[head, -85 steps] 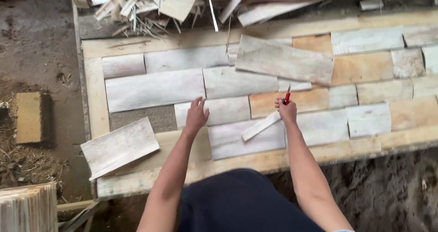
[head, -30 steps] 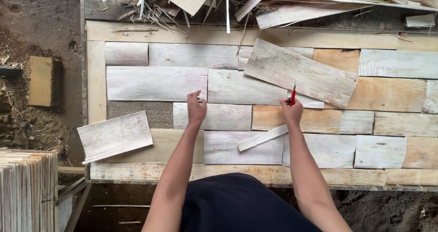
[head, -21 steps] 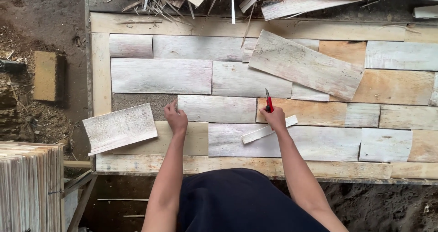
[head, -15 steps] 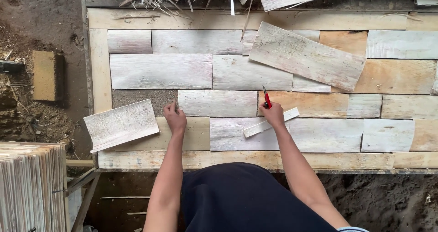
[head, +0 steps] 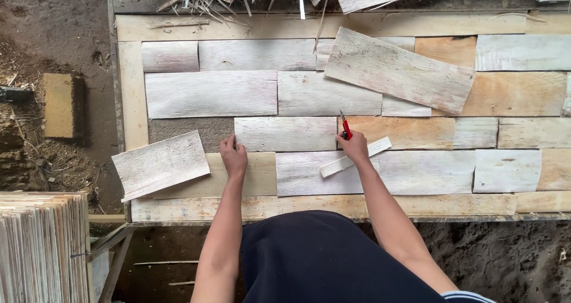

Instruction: Fitting and gluing thin wood veneer pieces onto a larger board to create a patterned surface, including marking and trimming the pieces.

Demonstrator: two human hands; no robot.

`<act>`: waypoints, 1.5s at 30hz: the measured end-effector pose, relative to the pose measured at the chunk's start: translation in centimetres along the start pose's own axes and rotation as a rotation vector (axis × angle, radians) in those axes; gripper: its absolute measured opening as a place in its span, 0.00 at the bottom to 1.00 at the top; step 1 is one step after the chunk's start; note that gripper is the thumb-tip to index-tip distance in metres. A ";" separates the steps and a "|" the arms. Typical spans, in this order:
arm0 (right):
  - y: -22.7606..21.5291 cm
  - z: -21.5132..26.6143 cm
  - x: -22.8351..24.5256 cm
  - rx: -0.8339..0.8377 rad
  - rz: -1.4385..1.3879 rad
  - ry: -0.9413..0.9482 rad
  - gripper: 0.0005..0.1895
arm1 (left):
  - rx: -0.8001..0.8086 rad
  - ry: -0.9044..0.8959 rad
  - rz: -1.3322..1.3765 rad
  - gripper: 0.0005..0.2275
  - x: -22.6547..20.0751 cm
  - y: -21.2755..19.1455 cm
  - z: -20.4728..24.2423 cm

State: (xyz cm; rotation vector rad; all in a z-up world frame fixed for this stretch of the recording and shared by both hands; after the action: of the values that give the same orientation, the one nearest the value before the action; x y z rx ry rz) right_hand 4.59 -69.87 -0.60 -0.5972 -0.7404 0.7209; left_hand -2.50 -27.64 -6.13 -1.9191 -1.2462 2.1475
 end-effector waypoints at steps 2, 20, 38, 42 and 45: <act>0.1 -0.2 -0.3 -0.003 -0.005 0.001 0.08 | 0.012 0.000 0.005 0.18 0.2 0.1 0.1; 0.4 -0.5 -0.6 -0.013 -0.024 0.011 0.10 | 0.024 -0.054 0.080 0.19 -0.6 -0.4 -0.2; -2.8 7.5 -2.5 0.130 0.385 -0.419 0.27 | 0.370 0.010 0.054 0.05 -5.1 2.2 6.1; -3.1 7.9 -2.6 0.096 0.367 -0.485 0.27 | 0.430 -0.016 0.097 0.05 -6.4 2.7 8.0; -3.1 6.6 -5.4 0.024 0.323 -0.486 0.26 | 0.450 -0.025 0.089 0.07 -6.4 2.6 9.5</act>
State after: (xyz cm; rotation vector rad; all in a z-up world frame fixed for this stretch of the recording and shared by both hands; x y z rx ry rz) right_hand -2.22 -74.37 3.42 -0.5288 -1.0941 1.1963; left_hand -7.61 -37.68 -2.78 -1.7827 -0.6105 2.2510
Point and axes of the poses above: each hand's wrist, its own z-axis away from the middle knuckle, its own y-axis out of the palm, x = y × z, the point moved 5 cm from there along -z, towards the middle knuckle, and after that the axes turned 13 degrees about z, right-handed, at the moved point
